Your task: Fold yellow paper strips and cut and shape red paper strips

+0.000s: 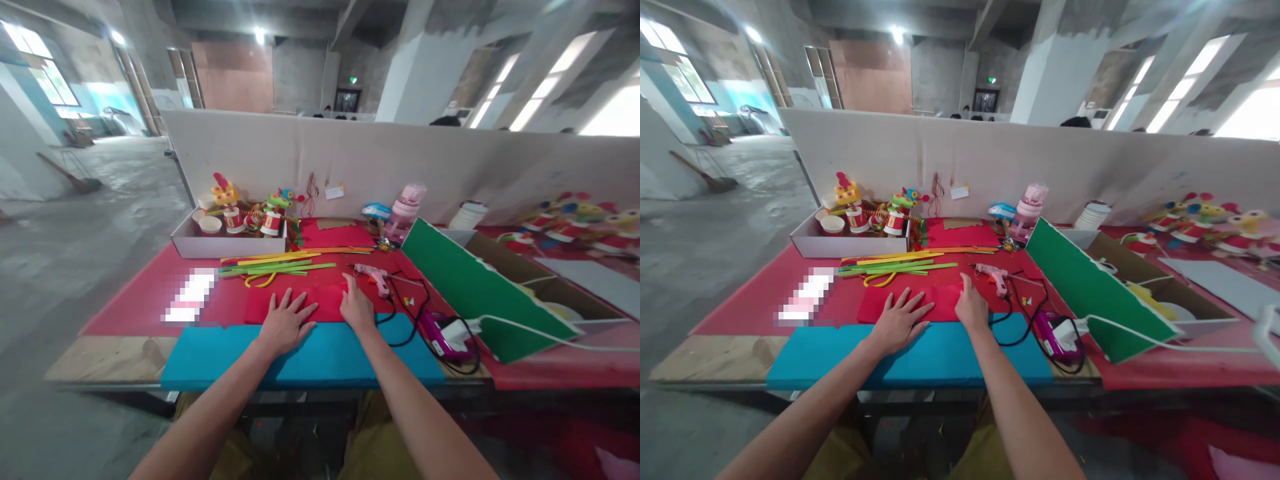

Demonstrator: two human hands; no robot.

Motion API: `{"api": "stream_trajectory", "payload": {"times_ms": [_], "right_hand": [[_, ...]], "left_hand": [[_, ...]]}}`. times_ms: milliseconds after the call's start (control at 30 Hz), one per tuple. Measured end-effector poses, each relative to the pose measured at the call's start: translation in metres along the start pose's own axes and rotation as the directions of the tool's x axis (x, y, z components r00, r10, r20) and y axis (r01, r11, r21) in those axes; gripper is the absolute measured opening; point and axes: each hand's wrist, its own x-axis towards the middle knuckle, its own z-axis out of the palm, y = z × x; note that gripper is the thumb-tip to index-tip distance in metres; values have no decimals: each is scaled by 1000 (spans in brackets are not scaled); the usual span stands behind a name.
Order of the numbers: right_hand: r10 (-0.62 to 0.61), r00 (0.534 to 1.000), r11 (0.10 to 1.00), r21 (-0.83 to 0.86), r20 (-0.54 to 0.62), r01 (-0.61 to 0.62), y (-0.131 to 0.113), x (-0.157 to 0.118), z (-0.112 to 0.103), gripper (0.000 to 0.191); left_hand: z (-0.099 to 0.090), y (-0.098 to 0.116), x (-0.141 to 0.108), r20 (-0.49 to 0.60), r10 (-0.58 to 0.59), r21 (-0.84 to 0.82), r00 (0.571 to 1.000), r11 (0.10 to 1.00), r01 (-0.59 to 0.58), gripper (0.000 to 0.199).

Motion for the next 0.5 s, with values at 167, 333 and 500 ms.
{"api": "stream_trajectory", "payload": {"times_ms": [167, 333, 500], "right_hand": [[66, 998, 998, -24, -14, -66, 0, 2, 1, 50], [73, 997, 995, -60, -20, -74, 1, 4, 2, 48], [62, 998, 996, -62, -19, -63, 2, 6, 5, 45]], "left_hand": [[-2, 0, 0, -3, -5, 18, 1000, 1000, 5, 55], [0, 1, 1, -4, -6, 25, 1000, 1000, 6, 55], [3, -1, 2, -9, -5, 28, 1000, 1000, 5, 55]]}}
